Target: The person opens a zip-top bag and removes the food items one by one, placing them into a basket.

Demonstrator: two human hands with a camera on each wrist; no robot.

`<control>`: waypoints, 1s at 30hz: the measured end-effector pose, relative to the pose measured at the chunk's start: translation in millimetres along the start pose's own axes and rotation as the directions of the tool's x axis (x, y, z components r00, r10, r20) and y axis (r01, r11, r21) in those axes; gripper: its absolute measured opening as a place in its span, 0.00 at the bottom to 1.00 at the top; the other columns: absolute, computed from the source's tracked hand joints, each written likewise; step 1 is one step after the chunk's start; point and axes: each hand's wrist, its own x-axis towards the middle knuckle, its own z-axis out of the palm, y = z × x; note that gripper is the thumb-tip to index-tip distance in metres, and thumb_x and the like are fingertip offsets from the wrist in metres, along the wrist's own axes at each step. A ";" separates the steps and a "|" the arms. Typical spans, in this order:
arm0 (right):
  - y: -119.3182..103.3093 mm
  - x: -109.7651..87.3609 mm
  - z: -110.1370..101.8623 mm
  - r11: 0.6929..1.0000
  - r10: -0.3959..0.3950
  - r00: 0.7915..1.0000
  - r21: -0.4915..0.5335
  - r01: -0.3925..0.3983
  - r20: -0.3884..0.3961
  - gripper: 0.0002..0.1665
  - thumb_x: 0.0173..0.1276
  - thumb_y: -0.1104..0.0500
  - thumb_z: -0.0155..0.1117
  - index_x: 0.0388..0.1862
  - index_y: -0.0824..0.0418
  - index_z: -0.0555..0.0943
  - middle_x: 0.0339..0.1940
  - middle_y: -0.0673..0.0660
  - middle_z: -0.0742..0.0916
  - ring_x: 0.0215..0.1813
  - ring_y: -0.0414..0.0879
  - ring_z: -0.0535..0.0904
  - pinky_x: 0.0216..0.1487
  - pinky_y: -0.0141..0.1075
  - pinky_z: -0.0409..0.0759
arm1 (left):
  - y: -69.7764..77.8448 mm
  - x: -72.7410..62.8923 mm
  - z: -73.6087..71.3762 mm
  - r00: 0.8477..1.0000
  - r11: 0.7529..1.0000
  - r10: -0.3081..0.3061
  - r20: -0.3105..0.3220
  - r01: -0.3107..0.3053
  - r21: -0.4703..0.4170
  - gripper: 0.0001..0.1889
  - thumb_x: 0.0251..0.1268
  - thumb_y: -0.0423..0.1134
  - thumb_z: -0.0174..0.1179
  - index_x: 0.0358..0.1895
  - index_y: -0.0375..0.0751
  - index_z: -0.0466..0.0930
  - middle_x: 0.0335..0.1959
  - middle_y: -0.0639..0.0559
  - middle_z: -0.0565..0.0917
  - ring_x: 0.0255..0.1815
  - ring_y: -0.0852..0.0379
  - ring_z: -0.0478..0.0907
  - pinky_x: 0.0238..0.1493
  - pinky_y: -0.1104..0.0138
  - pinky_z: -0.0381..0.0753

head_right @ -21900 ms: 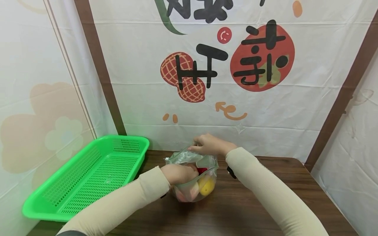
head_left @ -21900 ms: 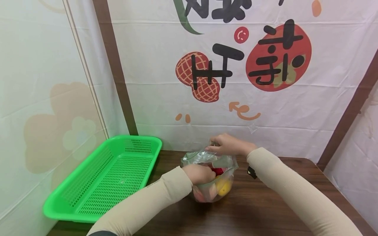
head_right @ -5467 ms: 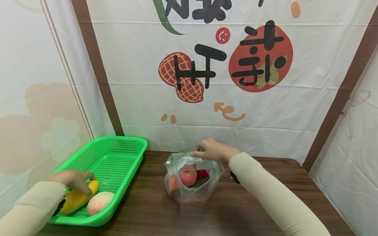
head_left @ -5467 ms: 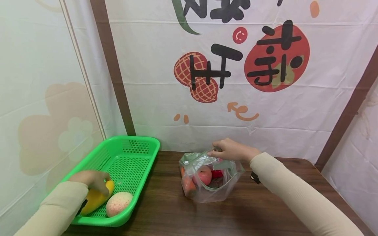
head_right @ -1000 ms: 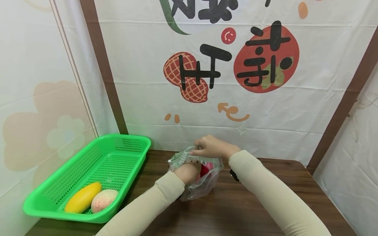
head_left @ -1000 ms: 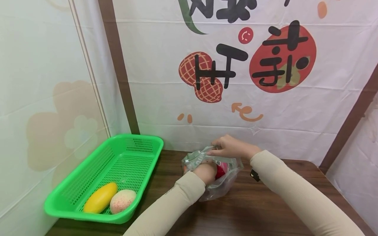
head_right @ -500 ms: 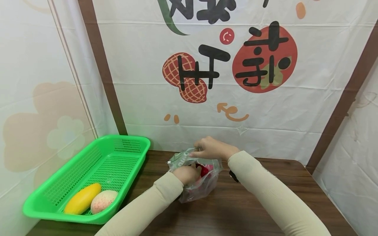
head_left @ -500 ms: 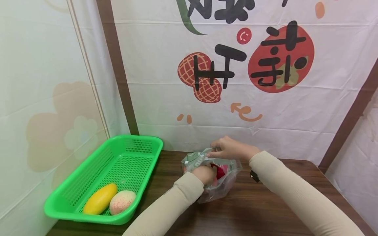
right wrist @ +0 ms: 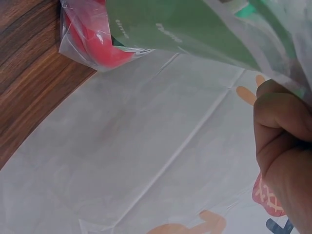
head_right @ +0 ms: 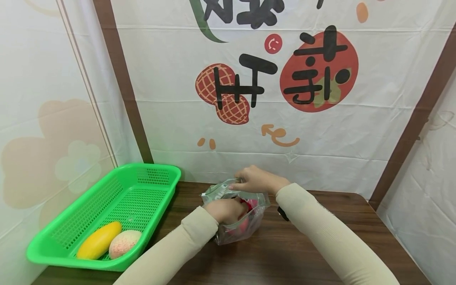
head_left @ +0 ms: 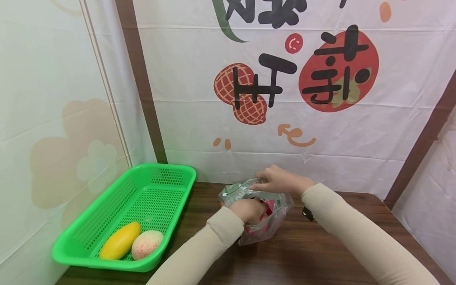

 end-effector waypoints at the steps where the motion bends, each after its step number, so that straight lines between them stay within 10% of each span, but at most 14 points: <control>1: 0.2 -0.2 0.2 1.000 0.002 1.000 0.000 -0.002 0.000 0.24 0.73 0.51 0.65 0.19 0.52 0.67 0.15 0.41 0.65 0.18 0.32 0.57 0.25 0.30 0.63 | 0.4 -1.3 -2.0 1.000 1.000 0.008 0.003 -0.008 -0.012 0.06 0.72 0.38 0.56 0.35 0.47 0.80 0.48 0.52 0.80 0.36 0.59 0.72 0.36 0.64 0.73; 9: 3.6 -1.6 2.1 1.000 0.014 1.000 0.006 -0.014 -0.002 0.25 0.75 0.51 0.63 0.18 0.51 0.66 0.15 0.40 0.63 0.18 0.32 0.57 0.25 0.30 0.64 | 4.7 -18.5 -18.6 0.997 0.997 0.075 -0.018 -0.075 0.022 0.11 0.72 0.32 0.54 0.28 0.48 0.71 0.22 0.58 0.70 0.24 0.61 0.62 0.28 0.68 0.65; 14: 3.9 -2.5 1.9 0.999 0.033 0.999 0.001 -0.033 -0.016 0.25 0.74 0.51 0.63 0.17 0.51 0.67 0.15 0.40 0.63 0.19 0.32 0.57 0.25 0.30 0.63 | 4.8 -35.4 -33.7 0.991 0.995 0.100 -0.086 -0.099 0.007 0.05 0.66 0.43 0.62 0.37 0.48 0.76 0.30 0.56 0.73 0.29 0.62 0.69 0.31 0.69 0.71; 22: 7.2 -1.8 3.6 0.996 0.084 0.996 0.011 -0.084 0.019 0.24 0.74 0.49 0.63 0.17 0.49 0.69 0.15 0.39 0.64 0.19 0.32 0.61 0.25 0.30 0.66 | 7.9 -52.5 -49.4 0.975 0.984 0.165 -0.145 -0.154 0.086 0.28 0.50 0.51 0.70 0.55 0.47 0.77 0.44 0.54 0.77 0.40 0.60 0.75 0.39 0.71 0.76; 30: 7.3 -2.5 3.7 0.996 0.082 0.996 -0.032 -0.081 0.026 0.18 0.74 0.56 0.61 0.21 0.48 0.73 0.18 0.39 0.69 0.23 0.33 0.64 0.29 0.31 0.69 | 4.5 -74.4 -61.4 0.960 0.984 0.163 -0.229 -0.142 0.107 0.28 0.47 0.51 0.72 0.53 0.46 0.75 0.51 0.53 0.75 0.41 0.58 0.76 0.38 0.70 0.78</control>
